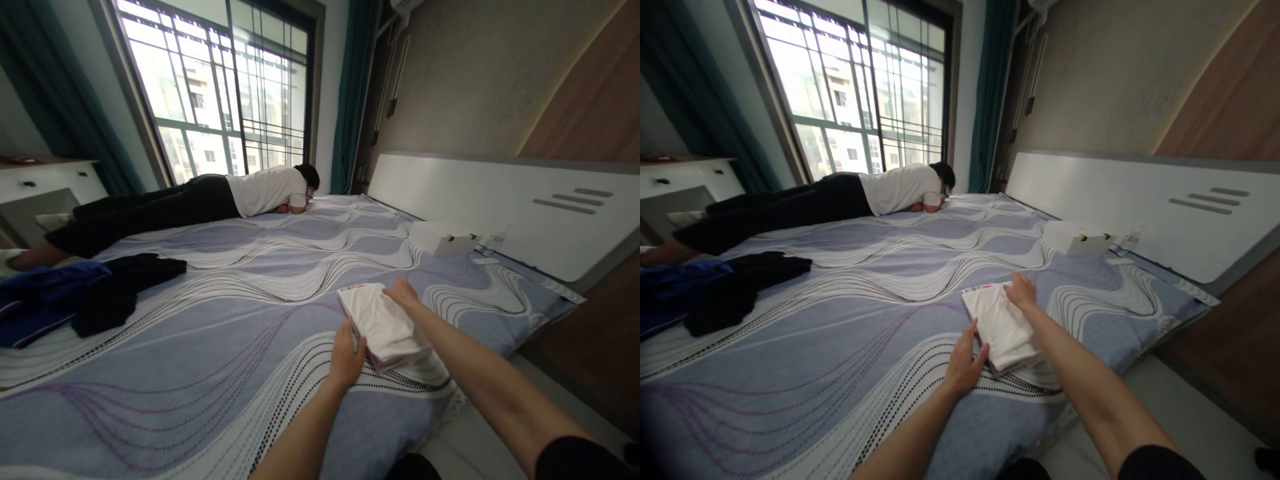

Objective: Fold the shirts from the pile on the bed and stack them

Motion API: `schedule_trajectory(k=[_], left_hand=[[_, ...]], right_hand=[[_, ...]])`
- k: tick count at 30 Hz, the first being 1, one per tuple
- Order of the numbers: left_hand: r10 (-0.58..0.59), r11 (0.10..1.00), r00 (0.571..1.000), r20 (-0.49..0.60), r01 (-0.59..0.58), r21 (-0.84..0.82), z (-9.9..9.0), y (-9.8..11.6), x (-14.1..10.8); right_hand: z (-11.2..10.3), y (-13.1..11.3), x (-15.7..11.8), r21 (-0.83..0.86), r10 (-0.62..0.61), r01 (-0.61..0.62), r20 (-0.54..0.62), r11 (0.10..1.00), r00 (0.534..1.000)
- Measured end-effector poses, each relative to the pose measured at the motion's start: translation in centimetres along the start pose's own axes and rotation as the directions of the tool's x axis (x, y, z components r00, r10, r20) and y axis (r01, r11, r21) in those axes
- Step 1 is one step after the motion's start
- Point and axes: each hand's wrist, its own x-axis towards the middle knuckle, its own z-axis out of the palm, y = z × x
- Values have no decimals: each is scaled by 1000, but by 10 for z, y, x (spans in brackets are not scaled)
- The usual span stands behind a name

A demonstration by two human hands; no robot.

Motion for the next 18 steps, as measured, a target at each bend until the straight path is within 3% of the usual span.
schedule_trajectory(k=[2, 4, 8, 18], left_hand=[[12, 999, 999, 31, -14, 43, 7, -21, -18], [13, 997, 998, 55, -17, 70, 11, -30, -24], [62, 996, 993, 96, -68, 60, 9, -28, -19], [96, 995, 988, 122, -97, 7, 4, -26, -21]], right_hand=[[25, -5, 6, -55, -88, 88, 8, 995, 996], [45, -10, 11, -112, -213, 223, 97, 968, 972], [67, -15, 22, -209, -347, 434, 350, 876, 870], [79, -3, 33, -262, -336, 468, 422, 844, 842]])
